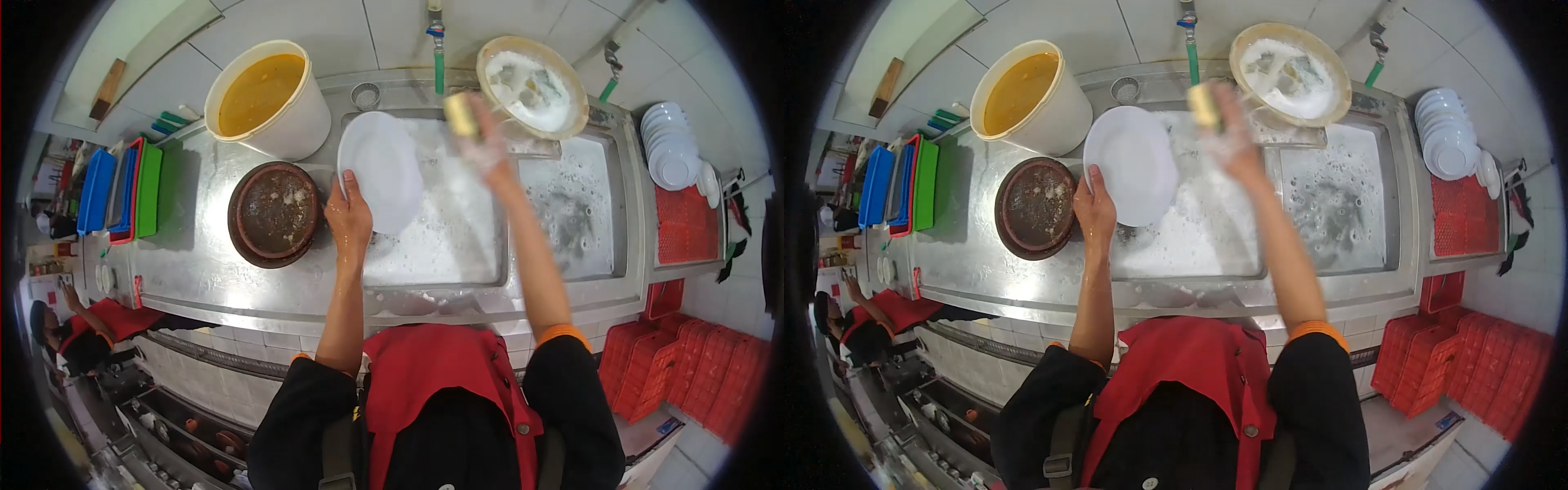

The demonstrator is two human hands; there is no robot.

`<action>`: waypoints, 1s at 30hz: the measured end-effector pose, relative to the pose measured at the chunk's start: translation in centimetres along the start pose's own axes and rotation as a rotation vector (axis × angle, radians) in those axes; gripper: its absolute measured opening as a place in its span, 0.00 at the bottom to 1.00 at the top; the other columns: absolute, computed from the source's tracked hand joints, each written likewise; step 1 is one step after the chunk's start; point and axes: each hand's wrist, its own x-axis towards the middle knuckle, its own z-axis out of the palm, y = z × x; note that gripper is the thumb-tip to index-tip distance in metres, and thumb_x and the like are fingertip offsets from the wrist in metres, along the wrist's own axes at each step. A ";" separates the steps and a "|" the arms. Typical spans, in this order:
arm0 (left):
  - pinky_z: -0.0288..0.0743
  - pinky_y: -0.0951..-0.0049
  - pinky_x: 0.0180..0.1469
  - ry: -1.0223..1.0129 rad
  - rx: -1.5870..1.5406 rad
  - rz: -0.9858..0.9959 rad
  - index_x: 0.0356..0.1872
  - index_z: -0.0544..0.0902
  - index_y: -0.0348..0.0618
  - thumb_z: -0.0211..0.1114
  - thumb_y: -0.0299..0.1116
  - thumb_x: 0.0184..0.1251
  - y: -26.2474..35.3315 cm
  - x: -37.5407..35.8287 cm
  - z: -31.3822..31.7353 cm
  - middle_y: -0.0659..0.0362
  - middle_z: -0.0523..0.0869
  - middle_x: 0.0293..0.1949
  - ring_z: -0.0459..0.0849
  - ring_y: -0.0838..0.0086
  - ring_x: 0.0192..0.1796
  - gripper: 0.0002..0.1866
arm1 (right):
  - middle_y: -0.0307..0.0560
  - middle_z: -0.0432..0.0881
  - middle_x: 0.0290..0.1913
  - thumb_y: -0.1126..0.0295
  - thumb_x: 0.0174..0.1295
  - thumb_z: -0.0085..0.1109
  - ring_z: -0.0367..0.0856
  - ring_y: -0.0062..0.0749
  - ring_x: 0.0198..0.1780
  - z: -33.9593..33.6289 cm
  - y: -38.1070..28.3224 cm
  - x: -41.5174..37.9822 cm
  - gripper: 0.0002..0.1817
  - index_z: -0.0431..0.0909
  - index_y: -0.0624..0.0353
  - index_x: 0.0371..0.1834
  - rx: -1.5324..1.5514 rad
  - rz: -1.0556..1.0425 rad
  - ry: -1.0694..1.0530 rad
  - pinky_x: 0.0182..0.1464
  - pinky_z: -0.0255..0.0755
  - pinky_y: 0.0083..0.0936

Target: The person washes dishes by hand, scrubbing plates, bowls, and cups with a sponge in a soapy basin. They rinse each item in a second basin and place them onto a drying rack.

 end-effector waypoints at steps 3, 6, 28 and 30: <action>0.68 0.56 0.47 0.020 0.155 0.122 0.44 0.76 0.32 0.45 0.46 0.69 -0.2 -2.8 3.3 0.38 0.80 0.37 0.78 0.46 0.43 0.23 | 0.50 0.50 0.71 0.62 0.57 0.54 0.48 0.41 0.71 8.6 -3.9 -3.9 0.35 0.53 0.52 0.68 -0.058 0.031 0.161 0.69 0.48 0.29; 0.67 0.55 0.49 0.209 -0.020 -0.028 0.45 0.76 0.33 0.45 0.45 0.69 -1.1 -1.7 4.6 0.37 0.79 0.42 0.77 0.44 0.47 0.22 | 0.45 0.52 0.71 0.61 0.61 0.49 0.52 0.38 0.70 9.5 -2.4 -8.4 0.30 0.57 0.52 0.67 -0.025 -0.065 -0.042 0.68 0.49 0.27; 0.75 0.64 0.37 -0.242 -0.452 -0.568 0.43 0.75 0.38 0.58 0.48 0.62 -13.0 -3.2 12.2 0.53 0.81 0.37 0.80 0.67 0.38 0.22 | 0.50 0.57 0.67 0.65 0.66 0.37 0.56 0.35 0.67 5.6 -5.7 -13.8 0.23 0.61 0.62 0.62 0.395 0.004 0.374 0.67 0.48 0.28; 0.77 0.63 0.32 -0.432 -0.739 -0.569 0.46 0.73 0.41 0.55 0.44 0.65 -15.0 -4.2 11.8 0.56 0.80 0.34 0.80 0.69 0.36 0.17 | 0.51 0.52 0.70 0.66 0.66 0.36 0.51 0.34 0.70 1.1 -8.1 -10.0 0.23 0.61 0.64 0.62 0.319 -0.224 0.306 0.68 0.45 0.27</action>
